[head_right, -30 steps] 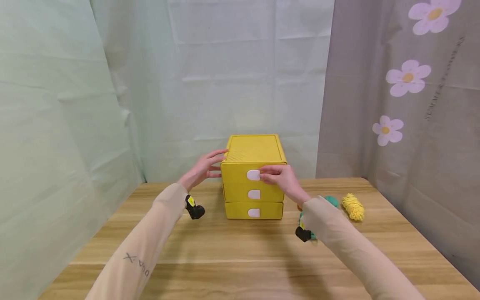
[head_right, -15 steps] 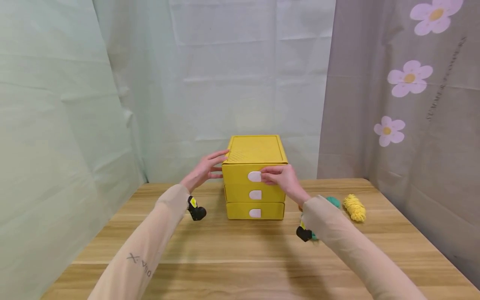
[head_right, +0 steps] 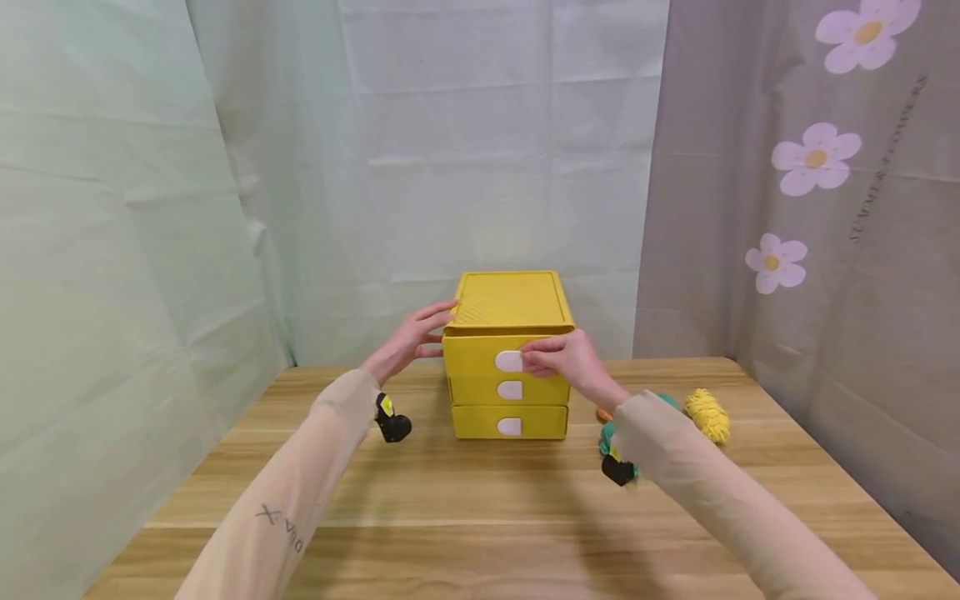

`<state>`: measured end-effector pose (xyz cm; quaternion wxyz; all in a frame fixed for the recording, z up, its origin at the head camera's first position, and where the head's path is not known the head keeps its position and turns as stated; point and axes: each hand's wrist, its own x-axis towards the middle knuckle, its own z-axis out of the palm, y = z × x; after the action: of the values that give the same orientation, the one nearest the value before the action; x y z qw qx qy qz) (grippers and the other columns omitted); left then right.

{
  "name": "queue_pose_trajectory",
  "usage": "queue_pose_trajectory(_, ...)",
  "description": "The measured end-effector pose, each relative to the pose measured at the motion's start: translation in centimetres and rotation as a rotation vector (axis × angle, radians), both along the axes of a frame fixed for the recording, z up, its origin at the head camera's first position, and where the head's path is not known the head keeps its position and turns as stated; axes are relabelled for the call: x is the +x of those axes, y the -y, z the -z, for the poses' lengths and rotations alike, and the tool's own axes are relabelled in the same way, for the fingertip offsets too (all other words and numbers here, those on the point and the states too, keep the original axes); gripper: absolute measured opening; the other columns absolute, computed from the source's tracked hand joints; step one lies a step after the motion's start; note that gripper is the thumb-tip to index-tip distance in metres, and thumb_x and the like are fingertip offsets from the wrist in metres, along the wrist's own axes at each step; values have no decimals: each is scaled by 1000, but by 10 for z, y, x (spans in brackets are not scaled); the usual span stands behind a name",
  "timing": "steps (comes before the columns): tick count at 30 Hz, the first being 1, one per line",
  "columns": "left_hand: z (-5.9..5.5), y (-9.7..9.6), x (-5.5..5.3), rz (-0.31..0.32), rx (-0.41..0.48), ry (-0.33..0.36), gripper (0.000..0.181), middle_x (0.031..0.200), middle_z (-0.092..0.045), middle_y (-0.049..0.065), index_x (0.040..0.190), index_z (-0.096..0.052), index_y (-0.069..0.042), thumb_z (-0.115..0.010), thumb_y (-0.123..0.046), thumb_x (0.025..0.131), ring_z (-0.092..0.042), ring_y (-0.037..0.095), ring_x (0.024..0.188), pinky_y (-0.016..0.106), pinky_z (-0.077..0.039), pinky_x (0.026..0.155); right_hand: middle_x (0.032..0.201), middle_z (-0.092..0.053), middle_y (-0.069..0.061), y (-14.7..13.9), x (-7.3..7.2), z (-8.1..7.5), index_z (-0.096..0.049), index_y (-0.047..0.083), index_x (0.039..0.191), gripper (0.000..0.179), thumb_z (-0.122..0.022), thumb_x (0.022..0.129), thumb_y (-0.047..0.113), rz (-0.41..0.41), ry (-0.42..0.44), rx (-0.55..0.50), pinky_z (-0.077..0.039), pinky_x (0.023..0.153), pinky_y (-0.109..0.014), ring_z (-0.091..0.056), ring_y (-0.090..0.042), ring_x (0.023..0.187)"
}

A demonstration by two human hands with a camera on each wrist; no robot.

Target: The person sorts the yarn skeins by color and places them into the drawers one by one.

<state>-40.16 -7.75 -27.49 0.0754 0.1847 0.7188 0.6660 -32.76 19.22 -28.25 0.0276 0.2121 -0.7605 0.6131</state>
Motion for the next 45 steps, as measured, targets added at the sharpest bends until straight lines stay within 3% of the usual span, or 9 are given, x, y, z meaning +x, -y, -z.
queue_pose_trajectory(10,0,0,0,-27,8,1,44,135,-38,7,134,-47,-20,-56,-27,91,-50,36,104,42,-46,78,88,-63,-25,-1,7,-2,-60,-18,102,24,-60,85,-1,-48,-8,5,-46,72,-48,-59,-42,84)
queue_pose_trajectory(37,2,0,1,-18,-41,-31,45,135,-38,4,134,-46,-23,-55,-32,91,-52,31,102,41,-46,78,87,-64,-22,-4,19,-1,-64,-14,99,24,-63,84,5,-56,-15,56,-44,73,-51,-56,-46,86)
queue_pose_trajectory(45,2,1,2,-7,-25,-30,45,136,-37,5,135,-45,-22,-55,-31,91,-51,32,104,47,-42,83,86,-64,-22,-5,20,-1,-64,-14,98,24,-63,84,5,-59,-10,51,-45,72,-50,-57,-46,86)
